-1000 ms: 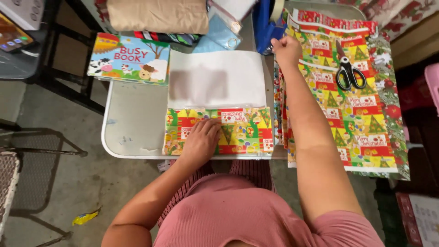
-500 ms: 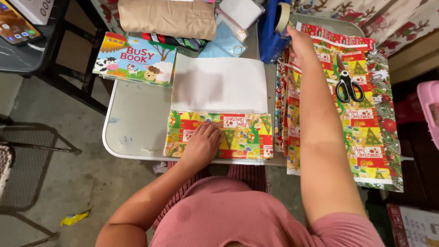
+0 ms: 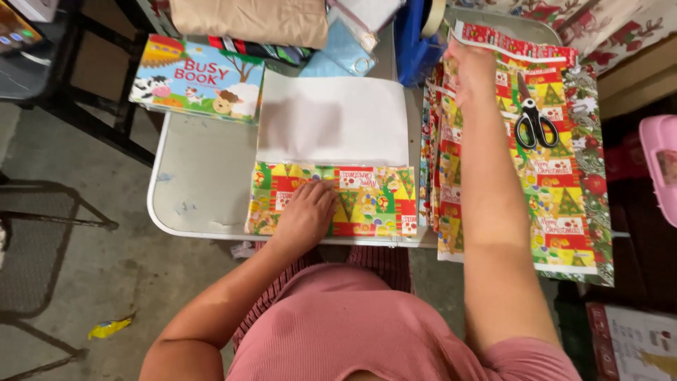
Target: Wrapping a book in decorative Christmas-themed paper using scissors and tape.
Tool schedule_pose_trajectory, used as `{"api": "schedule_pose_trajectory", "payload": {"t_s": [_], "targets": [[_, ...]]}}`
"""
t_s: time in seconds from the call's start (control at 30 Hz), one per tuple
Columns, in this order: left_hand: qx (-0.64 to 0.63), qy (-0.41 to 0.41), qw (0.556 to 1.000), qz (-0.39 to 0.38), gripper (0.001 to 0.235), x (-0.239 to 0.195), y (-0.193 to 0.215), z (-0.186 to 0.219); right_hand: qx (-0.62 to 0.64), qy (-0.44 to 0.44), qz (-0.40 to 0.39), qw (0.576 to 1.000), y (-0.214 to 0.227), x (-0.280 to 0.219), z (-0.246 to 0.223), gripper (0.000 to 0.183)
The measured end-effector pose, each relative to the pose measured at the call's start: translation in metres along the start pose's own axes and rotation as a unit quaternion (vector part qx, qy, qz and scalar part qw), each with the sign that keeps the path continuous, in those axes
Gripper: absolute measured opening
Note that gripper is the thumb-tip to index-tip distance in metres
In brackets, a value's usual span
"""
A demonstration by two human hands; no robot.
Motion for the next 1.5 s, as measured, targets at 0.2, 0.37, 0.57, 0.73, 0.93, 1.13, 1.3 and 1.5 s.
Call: {"api": "schedule_pose_trajectory", "payload": {"t_s": [0.2, 0.37, 0.57, 0.73, 0.93, 1.13, 1.3, 1.5], "targets": [[0.003, -0.009, 1.0, 0.021, 0.02, 0.001, 0.01, 0.006, 0.108, -0.057, -0.025, 0.992, -0.018, 0.001, 0.067, 0.012], [0.006, -0.006, 1.0, 0.019, 0.02, -0.001, 0.005, 0.003, 0.256, -0.136, -0.057, 0.955, -0.056, 0.034, 0.094, 0.009], [0.008, -0.005, 1.0, 0.008, 0.019, -0.002, 0.004, 0.004, 0.368, -0.225, -0.154, 0.889, -0.092, 0.075, 0.123, 0.011], [-0.001, -0.01, 1.0, 0.019, 0.017, -0.001, 0.007, 0.006, 0.4, -0.25, -0.171, 0.865, -0.098, 0.088, 0.131, 0.012], [0.0, -0.001, 1.0, 0.019, 0.016, -0.005, 0.002, 0.001, 0.426, -0.253, -0.172, 0.852, -0.106, 0.098, 0.134, 0.007], [-0.009, 0.009, 1.0, 0.003, 0.02, -0.005, -0.002, 0.0, 0.466, -0.281, -0.189, 0.817, -0.113, 0.084, 0.131, 0.011], [0.045, -0.028, 0.996, 0.071, 0.012, -0.01, -0.006, -0.005, 0.374, -0.2, -0.159, 0.891, -0.139, 0.12, 0.186, 0.019], [0.044, -0.013, 0.997, 0.056, 0.012, -0.01, -0.015, -0.012, 0.154, 0.006, -0.291, 0.944, -0.093, -0.018, 0.085, 0.027]]}}
Point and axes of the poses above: each hand's wrist, its own x-axis towards the middle knuckle, its own y-axis out of the back of the hand, z = x × y, the point moved 9 cm from there along x, towards the middle knuckle, and after that the axes turned 4 degrees about z, right-handed, at the moved point
